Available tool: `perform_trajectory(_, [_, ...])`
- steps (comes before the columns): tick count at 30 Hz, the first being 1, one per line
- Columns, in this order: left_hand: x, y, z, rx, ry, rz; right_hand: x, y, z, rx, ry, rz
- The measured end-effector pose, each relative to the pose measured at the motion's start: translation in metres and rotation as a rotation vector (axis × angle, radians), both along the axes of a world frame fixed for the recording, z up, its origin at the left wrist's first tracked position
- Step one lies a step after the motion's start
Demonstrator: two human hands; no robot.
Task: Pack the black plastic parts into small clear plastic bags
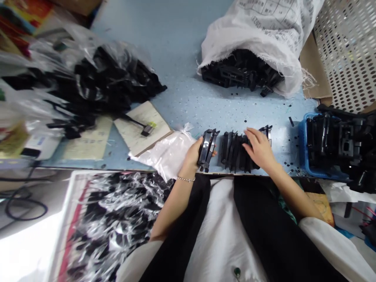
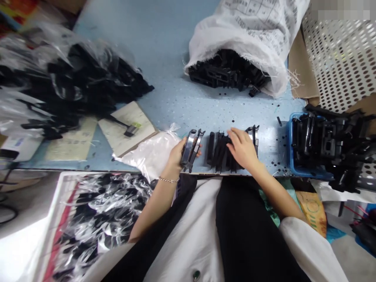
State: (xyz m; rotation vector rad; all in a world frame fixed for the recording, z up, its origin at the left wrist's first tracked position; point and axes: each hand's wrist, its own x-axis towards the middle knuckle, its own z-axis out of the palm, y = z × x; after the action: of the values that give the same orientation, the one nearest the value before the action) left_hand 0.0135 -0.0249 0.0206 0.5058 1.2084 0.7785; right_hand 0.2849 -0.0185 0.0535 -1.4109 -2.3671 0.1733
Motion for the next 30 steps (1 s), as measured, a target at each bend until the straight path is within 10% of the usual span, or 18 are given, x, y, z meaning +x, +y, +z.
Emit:
perform_trajectory(6, [-0.018, -0.042, 0.048, 0.037, -0.036, -0.539, -0.047, -0.013, 0.029, -0.125, 0.015, 0.608])
perform_trajectory(11, [-0.059, -0.074, 0.028, 0.531, 0.821, -0.11, -0.042, -0.017, 0.018, -0.492, 0.269, 0.249])
perform_trajectory(15, [-0.089, -0.079, 0.0, 0.694, 1.207, -0.098, -0.06, -0.026, 0.005, -0.923, 0.847, -0.074])
perform_trajectory(19, [-0.104, -0.063, -0.003, 0.541, 0.983, 0.057, -0.09, -0.037, 0.004, -1.197, 1.273, -0.099])
perform_trajectory(25, [-0.077, -0.052, 0.009, 0.234, 0.272, 0.226, -0.121, -0.043, 0.007, -1.515, 1.354, 0.047])
perform_trajectory(30, [-0.056, -0.045, 0.007, 0.246, 0.104, 0.335, -0.144, -0.024, -0.001, -1.422, 1.408, 0.01])
